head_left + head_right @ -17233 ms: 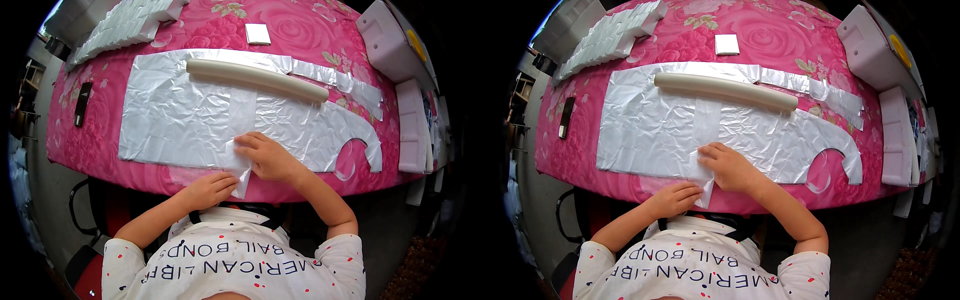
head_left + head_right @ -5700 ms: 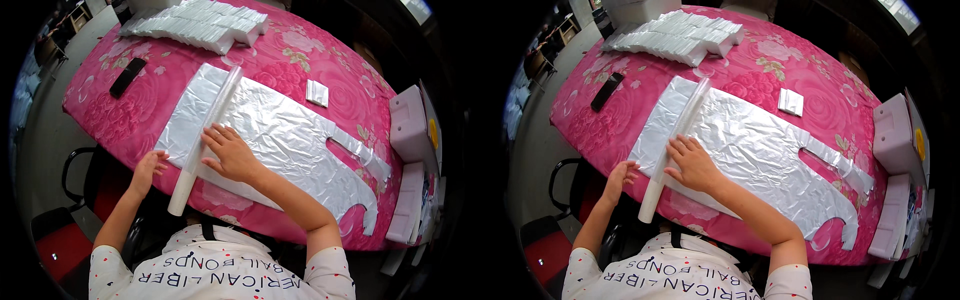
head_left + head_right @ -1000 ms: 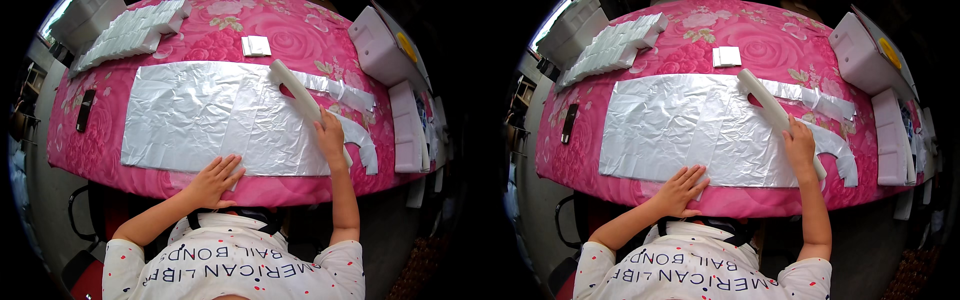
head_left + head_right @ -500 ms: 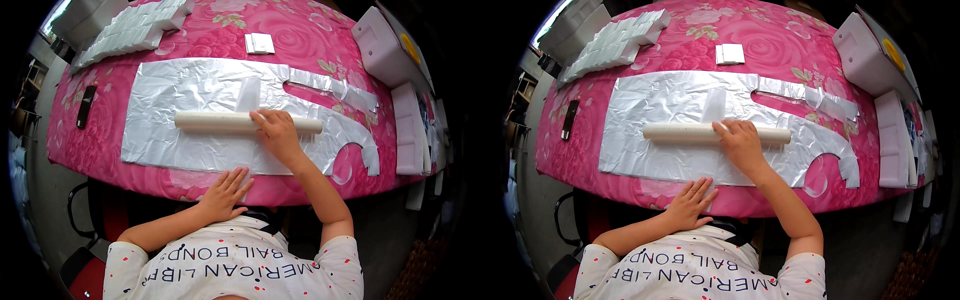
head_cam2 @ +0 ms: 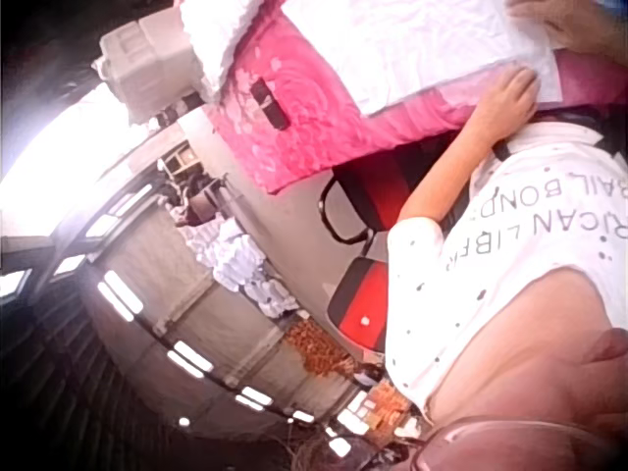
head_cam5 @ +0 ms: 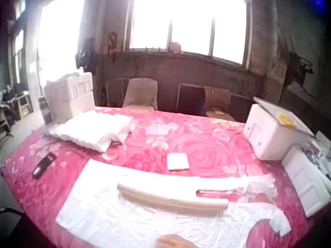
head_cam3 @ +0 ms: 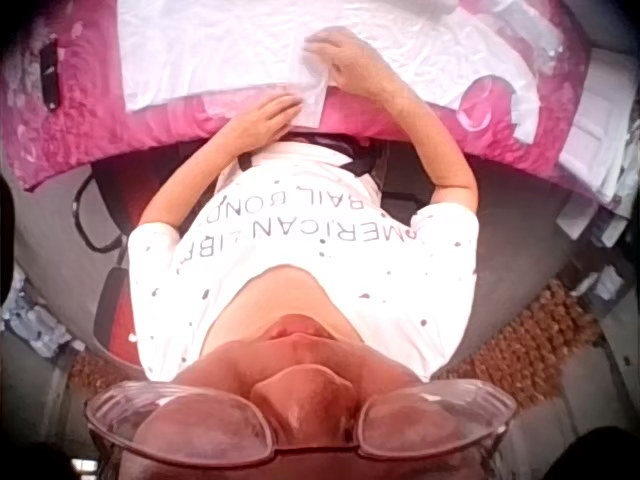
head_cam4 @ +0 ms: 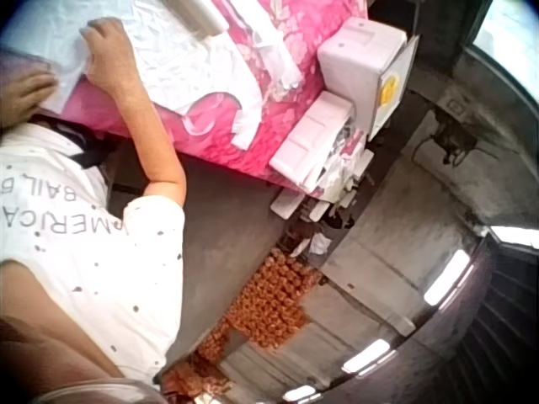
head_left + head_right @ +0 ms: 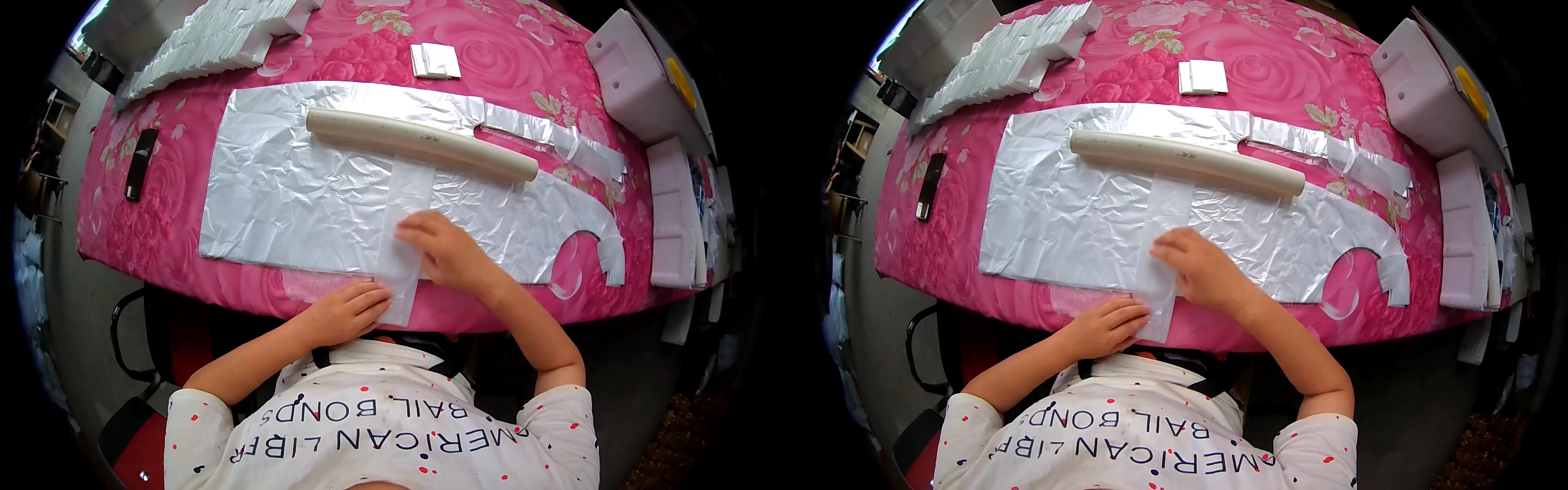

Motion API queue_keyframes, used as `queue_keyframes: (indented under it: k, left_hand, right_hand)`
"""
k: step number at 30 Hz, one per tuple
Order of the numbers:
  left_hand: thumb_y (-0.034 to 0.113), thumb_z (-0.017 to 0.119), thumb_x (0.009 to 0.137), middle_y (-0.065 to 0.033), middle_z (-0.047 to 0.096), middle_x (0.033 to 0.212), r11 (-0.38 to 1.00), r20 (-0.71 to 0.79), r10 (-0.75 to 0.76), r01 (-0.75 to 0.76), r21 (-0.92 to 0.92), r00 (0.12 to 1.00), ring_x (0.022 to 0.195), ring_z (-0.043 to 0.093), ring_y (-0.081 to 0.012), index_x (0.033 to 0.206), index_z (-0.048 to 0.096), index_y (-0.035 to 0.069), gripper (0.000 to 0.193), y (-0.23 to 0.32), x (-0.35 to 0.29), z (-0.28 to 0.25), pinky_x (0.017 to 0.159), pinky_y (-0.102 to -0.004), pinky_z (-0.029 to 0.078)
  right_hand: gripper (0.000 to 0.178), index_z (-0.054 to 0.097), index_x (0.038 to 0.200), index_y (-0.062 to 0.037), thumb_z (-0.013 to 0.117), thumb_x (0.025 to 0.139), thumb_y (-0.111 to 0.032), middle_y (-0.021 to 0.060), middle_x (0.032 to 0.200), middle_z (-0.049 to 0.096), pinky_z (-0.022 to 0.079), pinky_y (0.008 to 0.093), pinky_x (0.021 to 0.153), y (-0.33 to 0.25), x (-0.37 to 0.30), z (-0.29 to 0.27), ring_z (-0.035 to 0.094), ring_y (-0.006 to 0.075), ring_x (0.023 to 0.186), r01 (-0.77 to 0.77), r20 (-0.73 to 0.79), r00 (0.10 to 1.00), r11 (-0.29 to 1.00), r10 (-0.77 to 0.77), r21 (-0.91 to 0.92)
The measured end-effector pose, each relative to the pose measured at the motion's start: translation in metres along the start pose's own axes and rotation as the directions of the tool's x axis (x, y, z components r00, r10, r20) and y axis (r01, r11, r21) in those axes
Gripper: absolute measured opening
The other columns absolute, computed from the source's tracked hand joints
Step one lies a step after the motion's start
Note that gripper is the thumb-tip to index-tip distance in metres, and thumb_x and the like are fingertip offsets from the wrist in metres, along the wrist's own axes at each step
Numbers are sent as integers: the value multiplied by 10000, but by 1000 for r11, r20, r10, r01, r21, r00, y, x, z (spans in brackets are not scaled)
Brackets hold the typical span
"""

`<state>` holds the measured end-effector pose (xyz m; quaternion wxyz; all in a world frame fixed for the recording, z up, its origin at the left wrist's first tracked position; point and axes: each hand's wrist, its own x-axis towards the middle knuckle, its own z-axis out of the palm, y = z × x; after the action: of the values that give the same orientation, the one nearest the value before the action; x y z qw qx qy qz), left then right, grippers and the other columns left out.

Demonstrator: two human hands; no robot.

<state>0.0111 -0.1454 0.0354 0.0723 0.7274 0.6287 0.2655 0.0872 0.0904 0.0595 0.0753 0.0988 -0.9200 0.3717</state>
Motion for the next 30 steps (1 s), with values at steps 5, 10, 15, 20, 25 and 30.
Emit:
queue_keyframes:
  k: [5, 10, 15, 20, 25, 30]
  left_hand:
    - [121, 649, 721, -112, 590, 1054, 991, -97, 58, -69, -116, 994, 977, 573, -272, 983, 578, -4, 298, -7, 6, -6, 880, -380, 475]
    - [205, 685, 687, -123, 554, 1179, 991, -144, 39, -56, -121, 989, 1080, 542, -267, 1072, 556, 19, 447, -17, 22, -18, 938, -399, 432]
    - [218, 711, 596, -142, 489, 1280, 983, 71, -171, 165, 85, 983, 1178, 476, -282, 1235, 468, 15, 714, -19, 45, -27, 1024, -406, 344]
    - [172, 680, 663, -153, 557, 1163, 963, -56, -268, 267, -22, 962, 1085, 530, -293, 1233, 465, -2, 635, -25, 51, -18, 939, -406, 400]
    - [166, 600, 821, -182, 547, 1144, 603, 146, -673, 652, -460, 725, 1021, 546, -306, 1227, 455, -16, 468, -32, 78, -32, 852, -408, 431]
    - [173, 582, 828, -205, 393, 1327, 891, -380, -451, 429, -148, 807, 1189, 418, -334, 1294, 375, -27, 549, -43, 78, -12, 988, -407, 344]
  right_hand:
    - [436, 579, 1091, -18, 556, 662, 52, 122, 1171, 536, 429, 368, 927, -24, -20, 11, 494, 299, 1108, 20, -3, 1000, 984, -21, -175]
    - [395, 597, 1066, -29, 595, 674, 21, 113, 1108, 571, 463, 348, 872, -18, -23, 22, 537, 273, 1032, -53, -145, 989, 979, 24, -198]
    - [341, 626, 1031, -55, 613, 695, 1, 95, 1032, 605, 493, 339, 789, -17, -23, 22, 568, 255, 932, -85, -250, 968, 965, 21, -247]
    - [271, 655, 967, -79, 623, 710, 4, 58, 891, 645, 499, 335, 671, -13, -20, 14, 592, 227, 783, -147, -307, 947, 976, 93, -158]
    - [109, 659, 800, -29, 599, 810, -119, 116, 664, 612, 468, 343, 581, -3, -2, 4, 584, 259, 600, -472, -246, 838, 873, 487, 121]
    - [247, 644, 724, 20, 559, 849, -175, 101, 588, 616, 460, 303, 549, 13, 21, -14, 591, 185, 521, -737, 98, 640, 573, 762, 359]
